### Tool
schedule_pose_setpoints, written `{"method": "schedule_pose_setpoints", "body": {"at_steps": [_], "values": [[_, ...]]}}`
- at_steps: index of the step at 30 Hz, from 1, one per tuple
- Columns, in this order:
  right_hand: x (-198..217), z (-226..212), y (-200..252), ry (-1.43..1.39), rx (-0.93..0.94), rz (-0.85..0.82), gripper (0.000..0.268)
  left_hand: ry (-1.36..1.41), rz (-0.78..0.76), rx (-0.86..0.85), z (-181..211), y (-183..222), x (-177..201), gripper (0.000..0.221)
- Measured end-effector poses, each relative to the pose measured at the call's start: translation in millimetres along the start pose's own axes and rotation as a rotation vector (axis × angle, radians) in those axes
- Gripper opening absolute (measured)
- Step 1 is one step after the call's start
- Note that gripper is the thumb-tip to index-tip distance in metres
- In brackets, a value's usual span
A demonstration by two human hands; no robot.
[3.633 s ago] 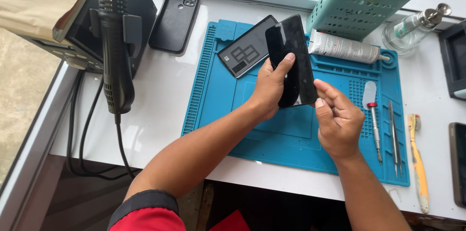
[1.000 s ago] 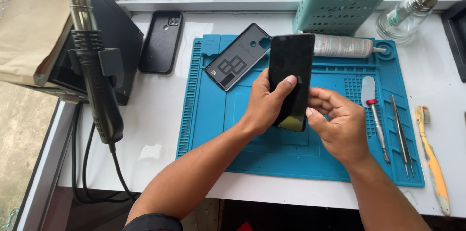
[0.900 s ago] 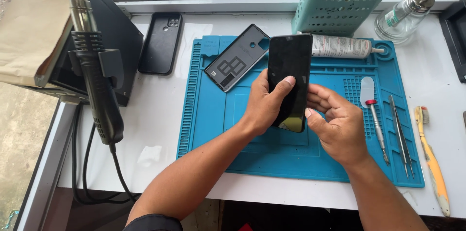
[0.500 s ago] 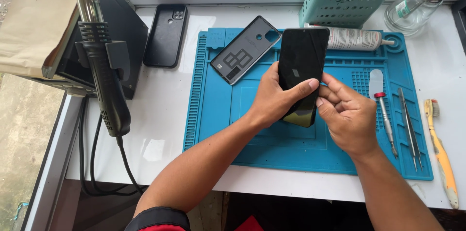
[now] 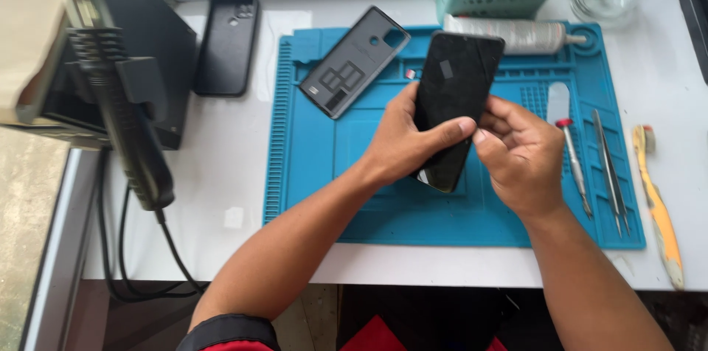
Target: Disassembling a smartphone by prying off the back frame and cleaning the internal components with a brush.
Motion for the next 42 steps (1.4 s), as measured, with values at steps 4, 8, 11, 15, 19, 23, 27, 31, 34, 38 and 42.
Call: {"method": "schedule_pose_setpoints", "body": {"at_steps": [4,8,11,15,19,23,27,31,34,38,42], "values": [[-6.2,-17.5,-5.1,0.017,0.026,-0.005,0.044,-0.021,-0.033,0.003,8.4,1.1,-5.7,0.055],[-8.4,-22.1,-4.2,0.011,0.03,0.002,0.042,-0.018,-0.031,0.01,2.1,-0.1,-3.4,0.052],[-7.8,-23.3,-2.2,0.009,0.03,0.009,0.041,-0.029,-0.037,0.021,-2.3,-0.1,-3.4,0.049],[-7.9,-23.4,-2.6,-0.002,0.031,0.012,0.041,-0.016,-0.042,0.011,-1.0,-1.3,-2.8,0.047],[-8.1,-24.4,-3.4,-0.009,0.035,0.018,0.041,-0.007,-0.059,0.014,-0.4,-1.5,-4.4,0.042],[-5.3,-23.4,-2.6,-0.008,0.039,0.032,0.04,0.019,-0.104,0.016,1.6,0.8,-8.2,0.041],[3.2,-21.7,-3.6,0.068,0.079,0.045,0.038,-0.01,-0.153,0.008,10.4,2.3,-12.9,0.043],[3.8,-25.8,-5.0,0.1,0.09,0.05,0.037,-0.012,-0.169,0.014,12.6,2.7,-14.9,0.044],[3.8,-26.6,-5.5,0.093,0.086,0.055,0.036,-0.036,-0.167,0.008,14.4,2.7,-15.2,0.045],[8.0,-22.6,-5.1,0.122,0.077,0.077,0.033,-0.035,-0.178,0.018,11.9,3.0,-16.3,0.045],[13.1,-17.0,-3.4,0.161,0.063,0.087,0.032,-0.029,-0.176,0.024,15.7,3.8,-18.1,0.046]]}}
Point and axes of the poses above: each hand's wrist, its own y-axis away from the middle knuckle, its own x-axis out of the back of the hand, z = x × y, the point moved 9 cm from there along -y, towards the middle knuckle, and after that the axes turned 2 degrees about -y, right-handed, at the moved point
